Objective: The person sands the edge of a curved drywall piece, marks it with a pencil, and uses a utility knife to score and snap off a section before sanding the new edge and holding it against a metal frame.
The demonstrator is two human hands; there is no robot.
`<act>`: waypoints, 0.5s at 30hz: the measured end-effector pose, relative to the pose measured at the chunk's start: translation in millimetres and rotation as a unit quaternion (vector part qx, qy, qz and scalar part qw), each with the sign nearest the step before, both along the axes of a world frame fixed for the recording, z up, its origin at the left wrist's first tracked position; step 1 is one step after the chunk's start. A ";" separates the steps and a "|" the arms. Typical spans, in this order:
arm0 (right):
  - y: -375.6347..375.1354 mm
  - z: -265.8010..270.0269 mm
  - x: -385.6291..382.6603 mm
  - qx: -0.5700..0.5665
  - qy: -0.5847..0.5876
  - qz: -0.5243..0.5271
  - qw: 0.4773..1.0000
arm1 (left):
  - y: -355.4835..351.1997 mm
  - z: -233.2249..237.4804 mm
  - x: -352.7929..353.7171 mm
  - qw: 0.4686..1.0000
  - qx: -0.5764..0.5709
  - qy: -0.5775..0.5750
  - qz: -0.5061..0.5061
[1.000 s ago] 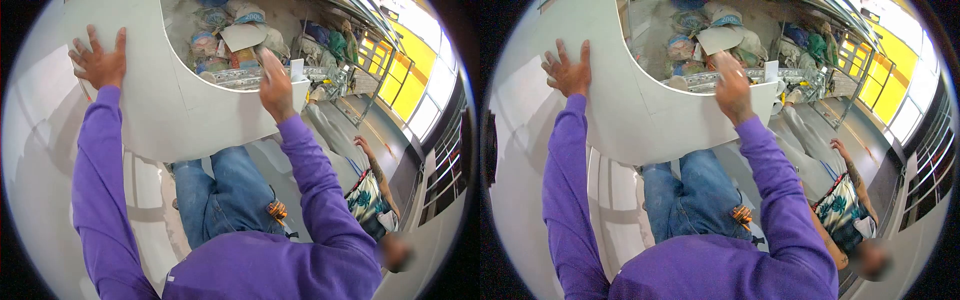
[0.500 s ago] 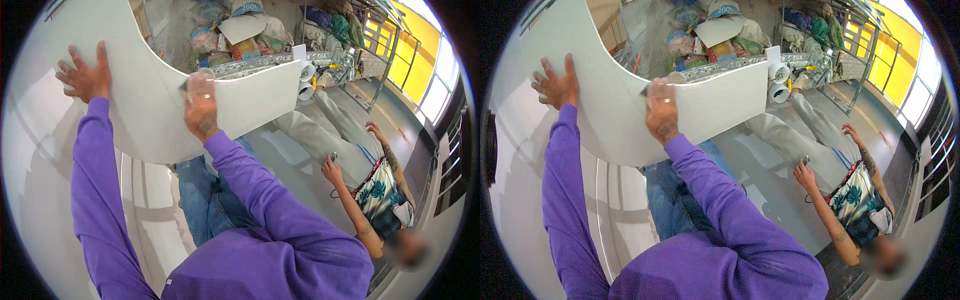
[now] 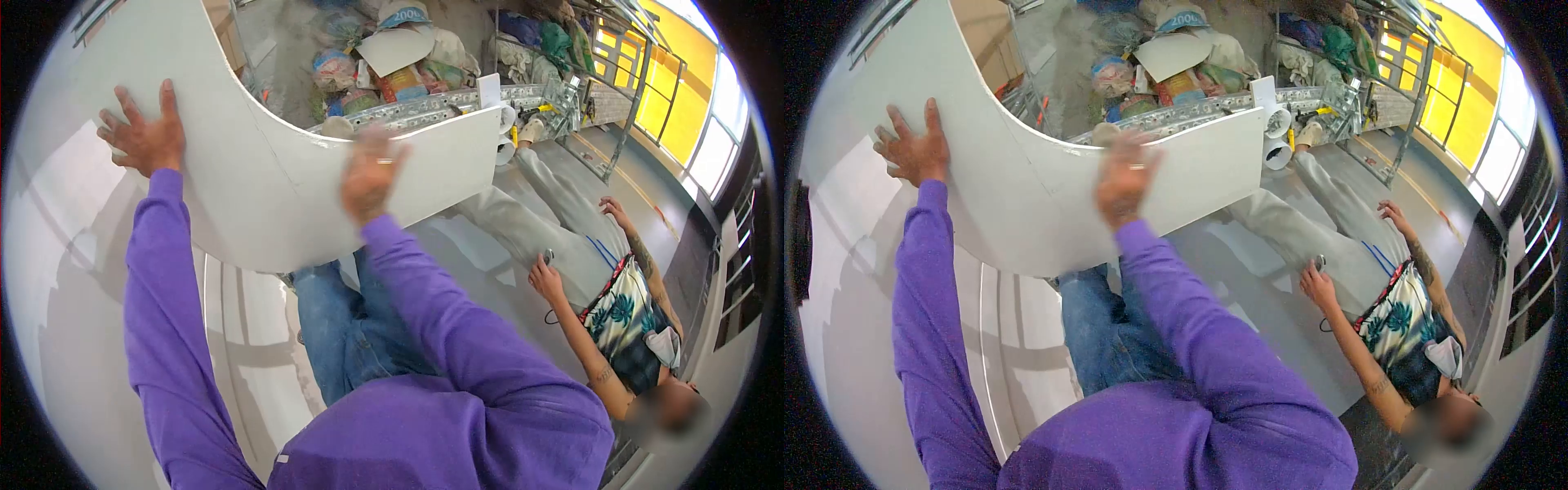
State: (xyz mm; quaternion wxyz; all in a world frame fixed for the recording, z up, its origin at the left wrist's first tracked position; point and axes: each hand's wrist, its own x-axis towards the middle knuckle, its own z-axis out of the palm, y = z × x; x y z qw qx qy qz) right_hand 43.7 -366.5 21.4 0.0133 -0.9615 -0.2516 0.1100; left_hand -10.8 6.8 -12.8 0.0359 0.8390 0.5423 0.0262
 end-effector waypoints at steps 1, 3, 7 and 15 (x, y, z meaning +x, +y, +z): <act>38.7 -3.4 -23.5 0.057 0.028 0.008 0.998 | -1.5 1.3 -1.4 1.000 0.000 0.008 0.000; 104.5 8.7 -39.7 0.131 0.080 -0.056 0.986 | -2.8 4.9 1.8 1.000 0.005 0.019 0.000; 103.7 34.2 -13.7 0.280 0.114 0.196 0.933 | -4.1 3.8 3.1 1.000 -0.012 -0.014 -0.006; -139.1 35.9 68.3 0.030 0.048 0.256 0.965 | -1.7 3.2 1.4 1.000 0.000 -0.001 -0.002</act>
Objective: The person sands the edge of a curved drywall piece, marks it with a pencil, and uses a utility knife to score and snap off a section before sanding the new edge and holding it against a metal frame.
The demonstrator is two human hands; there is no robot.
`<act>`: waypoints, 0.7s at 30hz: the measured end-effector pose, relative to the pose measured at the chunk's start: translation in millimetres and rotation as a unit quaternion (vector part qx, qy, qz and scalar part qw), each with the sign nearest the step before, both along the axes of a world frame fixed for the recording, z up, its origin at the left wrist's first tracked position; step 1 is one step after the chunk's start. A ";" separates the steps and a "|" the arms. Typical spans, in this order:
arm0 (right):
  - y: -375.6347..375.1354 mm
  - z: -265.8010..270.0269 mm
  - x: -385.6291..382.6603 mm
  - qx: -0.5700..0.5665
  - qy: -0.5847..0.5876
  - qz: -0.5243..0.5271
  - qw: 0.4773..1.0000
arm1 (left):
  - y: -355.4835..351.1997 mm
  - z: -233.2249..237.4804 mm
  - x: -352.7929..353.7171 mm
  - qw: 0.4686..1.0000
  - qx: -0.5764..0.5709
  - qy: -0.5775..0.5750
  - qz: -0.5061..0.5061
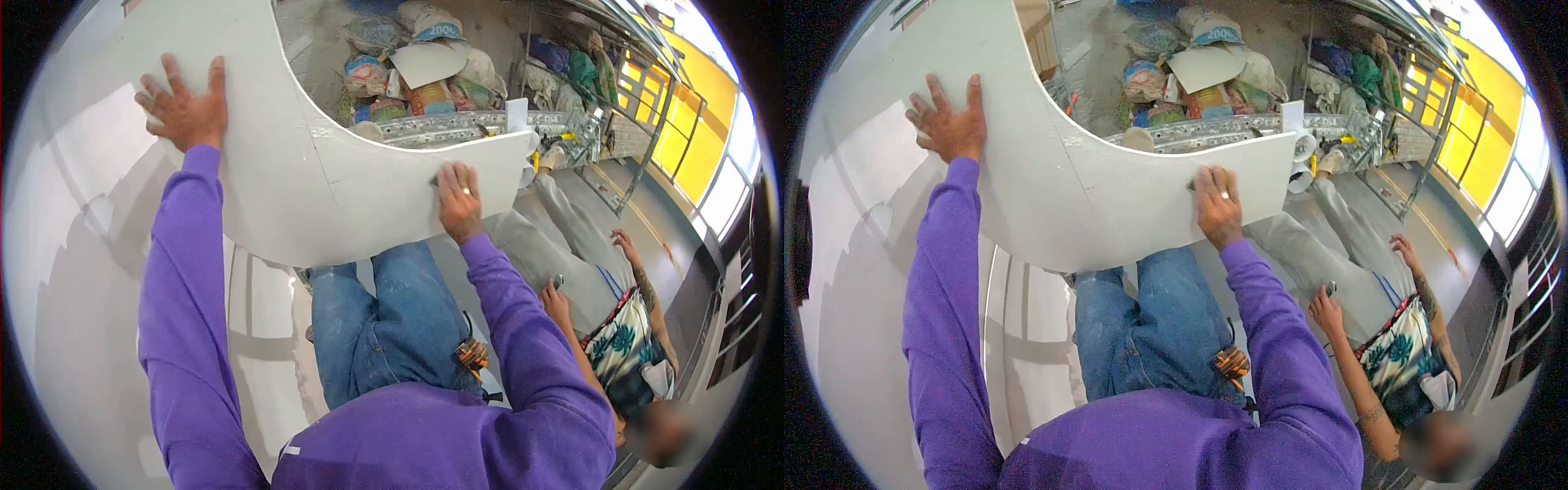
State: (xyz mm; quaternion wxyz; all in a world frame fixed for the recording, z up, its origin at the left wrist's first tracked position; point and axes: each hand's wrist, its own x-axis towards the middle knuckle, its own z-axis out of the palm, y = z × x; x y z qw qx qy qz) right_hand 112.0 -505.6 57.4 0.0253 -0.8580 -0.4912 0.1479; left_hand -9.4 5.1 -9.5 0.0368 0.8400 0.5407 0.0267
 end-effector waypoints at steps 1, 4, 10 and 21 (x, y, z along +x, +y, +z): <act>4.6 1.7 -5.3 0.011 0.005 0.002 1.000 | -0.3 0.7 0.2 1.000 0.000 -0.003 -0.002; 54.0 -13.9 -28.8 0.066 0.026 -0.004 0.997 | -3.5 4.3 2.3 1.000 -0.001 0.030 0.002; 270.9 -25.4 -35.8 0.208 0.054 0.002 0.977 | -0.4 3.7 3.3 1.000 -0.002 0.029 0.004; 128.6 -7.6 -36.3 0.084 0.064 0.015 0.994 | -4.4 4.7 5.6 1.000 0.004 0.003 0.005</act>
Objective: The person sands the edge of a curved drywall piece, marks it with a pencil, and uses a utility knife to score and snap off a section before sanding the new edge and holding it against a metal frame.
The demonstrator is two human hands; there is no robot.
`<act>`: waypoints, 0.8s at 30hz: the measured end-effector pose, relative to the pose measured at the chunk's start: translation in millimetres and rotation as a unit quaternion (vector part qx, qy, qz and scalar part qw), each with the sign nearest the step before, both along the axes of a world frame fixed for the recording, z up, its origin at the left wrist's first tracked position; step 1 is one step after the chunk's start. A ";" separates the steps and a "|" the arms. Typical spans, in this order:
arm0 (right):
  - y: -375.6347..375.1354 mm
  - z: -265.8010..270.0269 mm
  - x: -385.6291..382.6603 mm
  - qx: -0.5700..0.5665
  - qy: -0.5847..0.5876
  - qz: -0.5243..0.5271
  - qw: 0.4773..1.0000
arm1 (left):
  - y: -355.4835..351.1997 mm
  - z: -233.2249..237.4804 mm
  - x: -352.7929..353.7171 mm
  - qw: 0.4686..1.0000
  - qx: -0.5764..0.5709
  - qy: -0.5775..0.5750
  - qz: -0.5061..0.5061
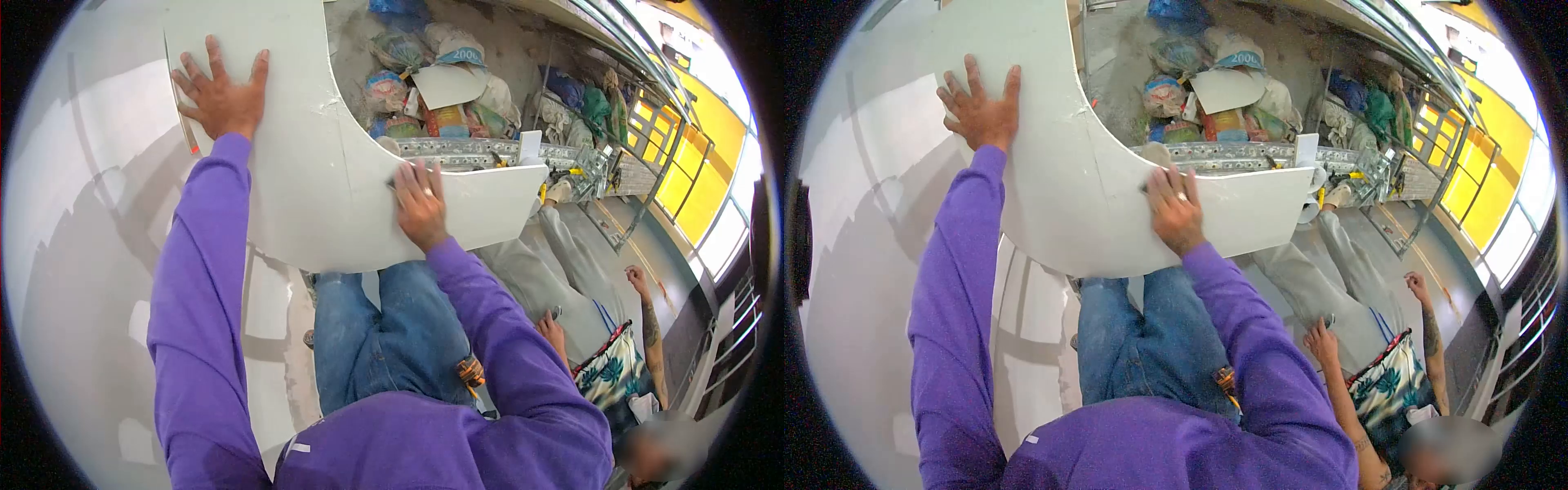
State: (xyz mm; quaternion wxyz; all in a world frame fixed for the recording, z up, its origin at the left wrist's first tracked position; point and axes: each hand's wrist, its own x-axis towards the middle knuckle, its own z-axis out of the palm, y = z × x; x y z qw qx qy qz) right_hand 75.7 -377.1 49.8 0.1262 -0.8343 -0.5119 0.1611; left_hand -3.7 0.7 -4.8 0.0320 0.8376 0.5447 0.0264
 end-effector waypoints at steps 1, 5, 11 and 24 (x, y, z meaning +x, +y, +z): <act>35.0 -12.0 -0.2 0.041 -0.020 -0.006 0.999 | -0.1 0.4 0.7 1.000 0.005 0.011 0.001; 153.6 -21.9 9.1 0.122 -0.006 -0.048 0.991 | -0.5 4.1 -0.7 0.999 0.015 0.038 -0.002; 42.4 -6.2 -0.3 0.042 -0.002 -0.049 0.998 | 2.3 2.6 -2.0 1.000 -0.030 0.005 -0.001; 161.7 -17.1 5.6 0.125 -0.009 -0.066 0.990 | 2.3 2.0 -0.9 1.000 -0.010 0.027 0.003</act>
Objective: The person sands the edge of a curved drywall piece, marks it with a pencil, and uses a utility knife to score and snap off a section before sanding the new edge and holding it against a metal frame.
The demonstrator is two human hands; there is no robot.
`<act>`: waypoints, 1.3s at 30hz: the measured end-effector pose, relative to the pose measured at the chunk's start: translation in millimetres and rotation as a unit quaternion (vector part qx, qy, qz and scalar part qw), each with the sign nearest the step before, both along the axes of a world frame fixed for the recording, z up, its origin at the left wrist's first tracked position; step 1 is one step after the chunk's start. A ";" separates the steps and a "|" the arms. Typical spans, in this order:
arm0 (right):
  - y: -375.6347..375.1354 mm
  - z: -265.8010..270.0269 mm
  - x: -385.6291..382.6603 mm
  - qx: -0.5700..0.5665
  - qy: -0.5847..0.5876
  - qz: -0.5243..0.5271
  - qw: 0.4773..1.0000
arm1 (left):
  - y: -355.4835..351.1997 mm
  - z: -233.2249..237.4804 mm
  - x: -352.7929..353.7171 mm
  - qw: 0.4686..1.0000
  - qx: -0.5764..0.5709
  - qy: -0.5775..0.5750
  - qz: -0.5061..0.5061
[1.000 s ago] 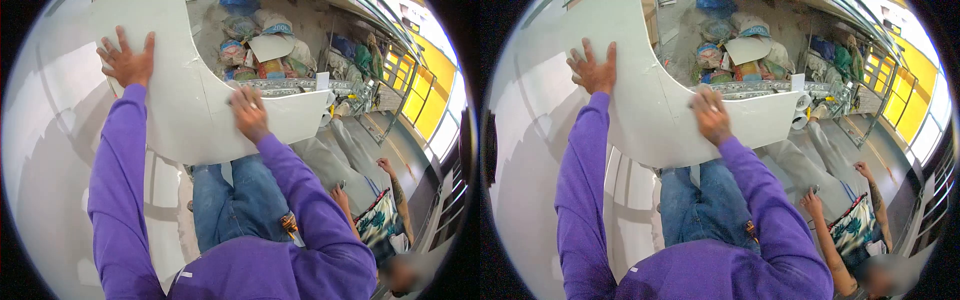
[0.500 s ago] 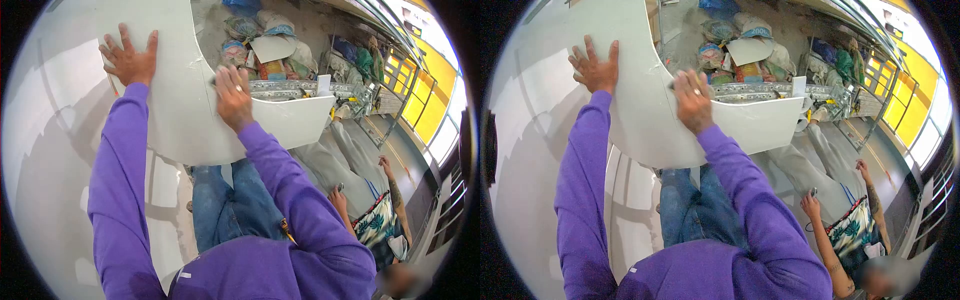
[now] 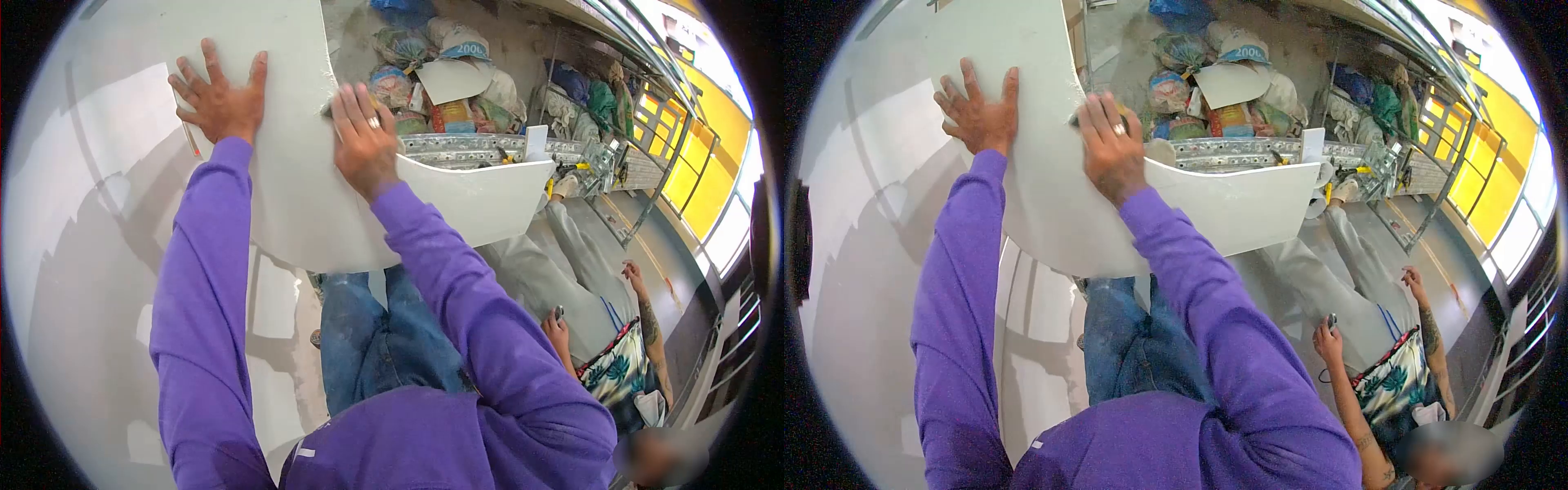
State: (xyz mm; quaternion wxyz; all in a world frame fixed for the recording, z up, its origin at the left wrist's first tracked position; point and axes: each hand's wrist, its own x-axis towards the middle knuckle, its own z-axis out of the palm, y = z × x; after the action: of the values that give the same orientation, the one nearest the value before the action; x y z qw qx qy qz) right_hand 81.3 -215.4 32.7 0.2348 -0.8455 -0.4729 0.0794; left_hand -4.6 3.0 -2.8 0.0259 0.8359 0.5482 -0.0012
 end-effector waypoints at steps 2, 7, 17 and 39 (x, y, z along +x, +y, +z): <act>-42.4 -1.6 -7.6 -0.029 0.003 0.023 0.999 | -1.8 0.9 -0.2 1.000 -0.002 0.002 0.000; -42.3 -1.7 -11.0 -0.027 -0.016 0.003 1.000 | -0.8 2.4 1.6 1.000 -0.020 -0.012 0.002; -24.0 -2.0 -23.1 -0.046 -0.019 -0.047 0.998 | -1.3 0.1 0.0 0.999 -0.033 -0.016 0.002; 55.0 -9.5 17.4 0.006 -0.015 -0.047 0.999 | -1.7 4.9 2.6 1.000 -0.012 -0.019 -0.003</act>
State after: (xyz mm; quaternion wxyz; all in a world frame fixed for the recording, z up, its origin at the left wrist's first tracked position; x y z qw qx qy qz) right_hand 98.7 -160.3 23.2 0.2363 -0.8665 -0.4366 0.0525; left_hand -2.0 1.3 2.1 0.0462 0.8369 0.5453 0.0086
